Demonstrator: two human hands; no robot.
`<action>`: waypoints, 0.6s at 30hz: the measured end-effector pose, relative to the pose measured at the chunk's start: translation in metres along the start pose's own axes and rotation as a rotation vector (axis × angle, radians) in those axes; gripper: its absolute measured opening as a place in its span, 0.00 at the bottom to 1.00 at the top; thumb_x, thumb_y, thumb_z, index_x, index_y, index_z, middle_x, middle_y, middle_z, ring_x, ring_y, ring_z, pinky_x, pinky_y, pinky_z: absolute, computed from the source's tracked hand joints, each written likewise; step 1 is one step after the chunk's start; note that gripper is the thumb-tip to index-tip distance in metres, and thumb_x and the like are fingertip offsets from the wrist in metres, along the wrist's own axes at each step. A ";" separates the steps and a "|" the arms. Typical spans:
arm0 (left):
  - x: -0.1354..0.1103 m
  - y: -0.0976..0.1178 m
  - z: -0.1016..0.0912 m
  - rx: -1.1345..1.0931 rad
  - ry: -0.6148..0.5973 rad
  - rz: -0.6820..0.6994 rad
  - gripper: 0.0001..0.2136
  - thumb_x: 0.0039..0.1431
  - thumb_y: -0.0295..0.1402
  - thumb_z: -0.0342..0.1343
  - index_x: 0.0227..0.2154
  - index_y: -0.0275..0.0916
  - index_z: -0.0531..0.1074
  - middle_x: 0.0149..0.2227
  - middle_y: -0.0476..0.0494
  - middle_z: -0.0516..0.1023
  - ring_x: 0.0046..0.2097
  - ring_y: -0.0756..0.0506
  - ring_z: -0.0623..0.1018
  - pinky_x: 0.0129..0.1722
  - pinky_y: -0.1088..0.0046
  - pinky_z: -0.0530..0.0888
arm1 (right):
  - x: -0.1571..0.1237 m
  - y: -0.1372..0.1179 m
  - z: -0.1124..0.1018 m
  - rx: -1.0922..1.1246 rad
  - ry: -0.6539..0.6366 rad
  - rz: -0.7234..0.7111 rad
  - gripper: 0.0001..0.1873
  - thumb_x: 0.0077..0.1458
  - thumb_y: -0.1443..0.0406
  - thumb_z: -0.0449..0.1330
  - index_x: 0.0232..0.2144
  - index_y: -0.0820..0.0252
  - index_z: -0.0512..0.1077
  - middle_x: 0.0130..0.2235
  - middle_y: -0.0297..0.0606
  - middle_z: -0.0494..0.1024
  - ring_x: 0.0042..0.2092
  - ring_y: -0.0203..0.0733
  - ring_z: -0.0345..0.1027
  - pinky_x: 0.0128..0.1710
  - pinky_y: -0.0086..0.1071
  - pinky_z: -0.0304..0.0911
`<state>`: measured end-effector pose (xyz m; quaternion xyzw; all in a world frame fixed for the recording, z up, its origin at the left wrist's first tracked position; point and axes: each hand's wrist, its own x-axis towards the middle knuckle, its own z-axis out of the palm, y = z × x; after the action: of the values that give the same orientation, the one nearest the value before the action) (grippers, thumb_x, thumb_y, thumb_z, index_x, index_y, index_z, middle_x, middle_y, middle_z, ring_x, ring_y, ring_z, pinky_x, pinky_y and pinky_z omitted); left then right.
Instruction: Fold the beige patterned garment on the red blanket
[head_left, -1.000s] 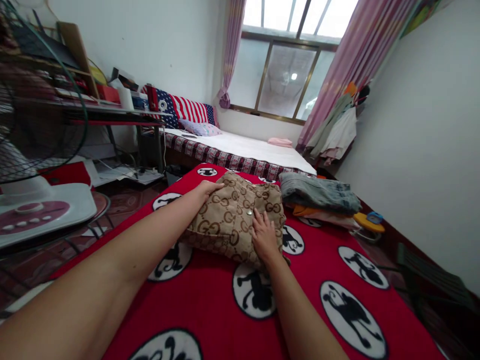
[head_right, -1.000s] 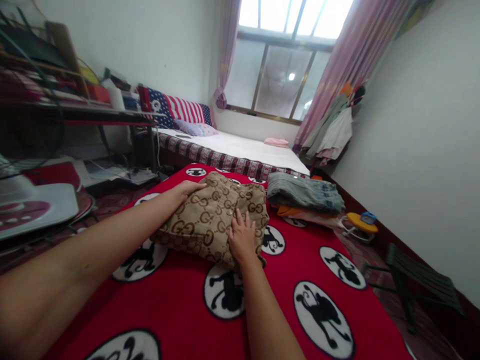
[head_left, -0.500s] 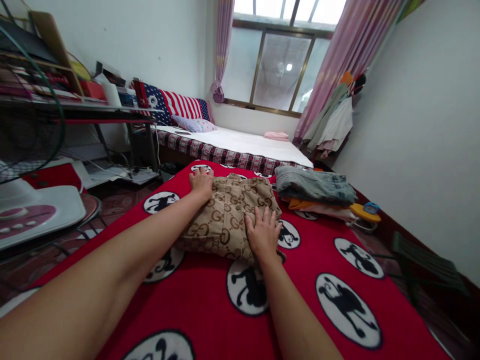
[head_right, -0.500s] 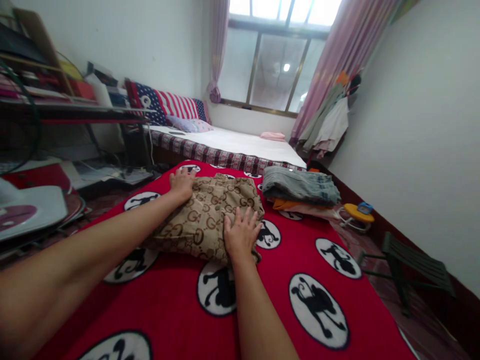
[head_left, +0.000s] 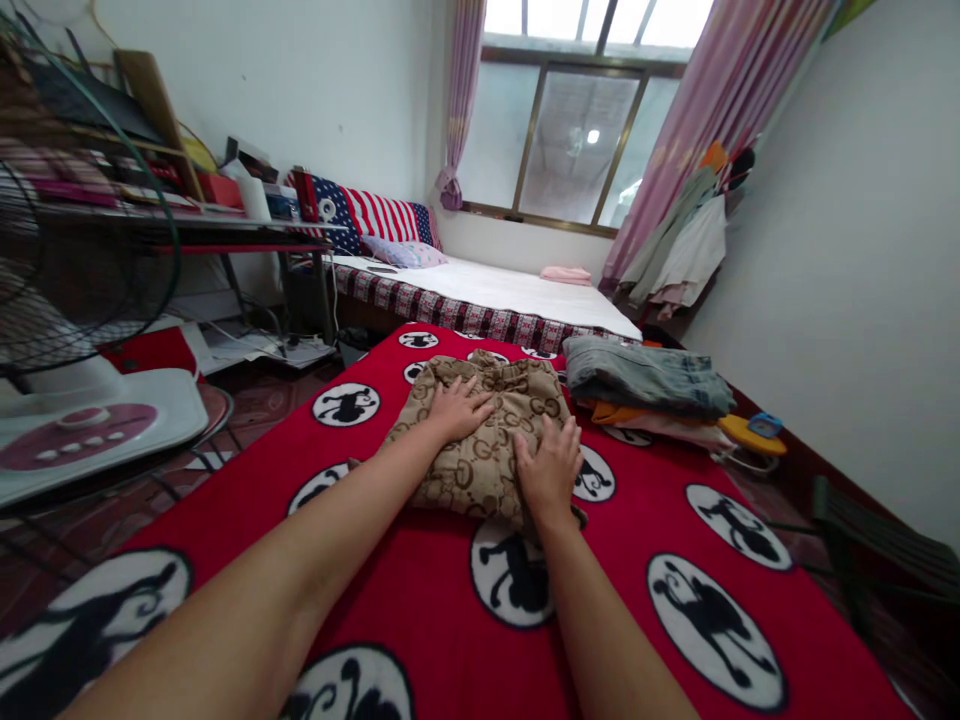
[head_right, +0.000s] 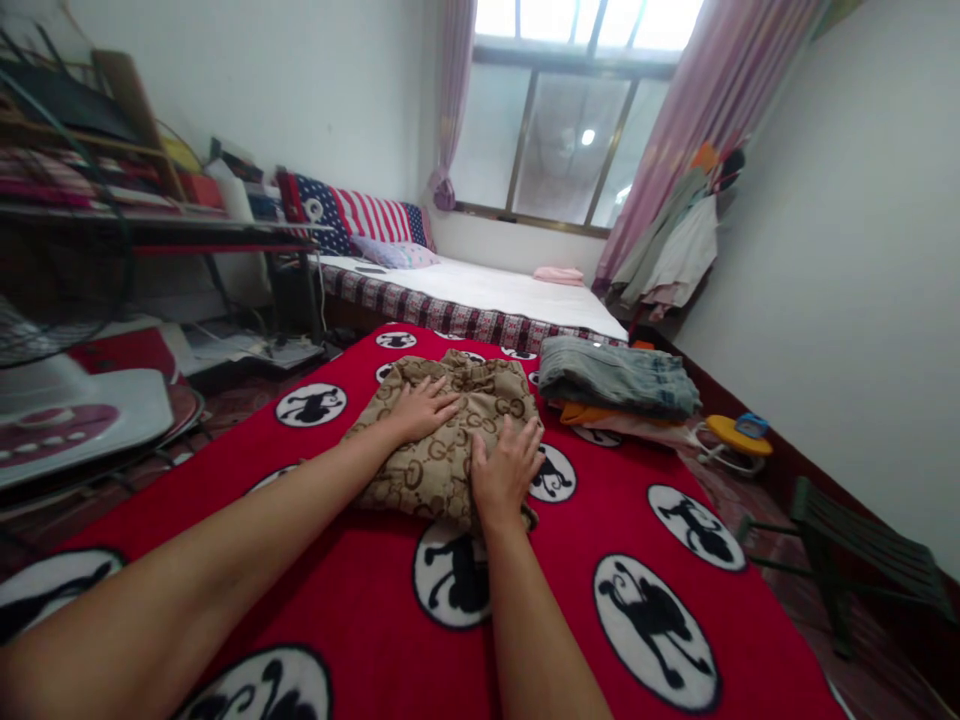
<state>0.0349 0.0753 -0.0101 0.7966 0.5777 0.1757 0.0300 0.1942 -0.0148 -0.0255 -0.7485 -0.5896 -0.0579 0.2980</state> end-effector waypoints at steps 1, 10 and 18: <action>-0.003 0.001 -0.004 0.008 0.126 -0.041 0.23 0.64 0.47 0.44 0.58 0.49 0.67 0.68 0.43 0.53 0.68 0.35 0.51 0.64 0.45 0.48 | 0.000 0.001 -0.001 0.027 0.041 0.024 0.32 0.61 0.54 0.51 0.64 0.61 0.58 0.68 0.57 0.46 0.68 0.60 0.39 0.61 0.52 0.46; -0.009 -0.027 -0.017 -0.200 0.508 -0.498 0.24 0.56 0.31 0.55 0.56 0.37 0.63 0.51 0.32 0.72 0.52 0.35 0.73 0.49 0.60 0.71 | 0.003 0.009 -0.003 0.240 0.047 -0.006 0.24 0.56 0.62 0.55 0.55 0.55 0.69 0.58 0.49 0.65 0.58 0.55 0.59 0.55 0.43 0.57; 0.048 -0.008 -0.050 -0.158 0.629 -0.093 0.14 0.58 0.22 0.47 0.46 0.39 0.69 0.48 0.39 0.73 0.54 0.42 0.71 0.55 0.65 0.67 | 0.000 0.005 -0.005 0.238 0.216 -0.090 0.23 0.60 0.64 0.52 0.57 0.56 0.67 0.62 0.46 0.63 0.62 0.51 0.54 0.59 0.49 0.50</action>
<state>0.0252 0.1145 0.0467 0.6712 0.5791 0.4557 -0.0802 0.2000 -0.0180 -0.0227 -0.6702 -0.5898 -0.0809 0.4432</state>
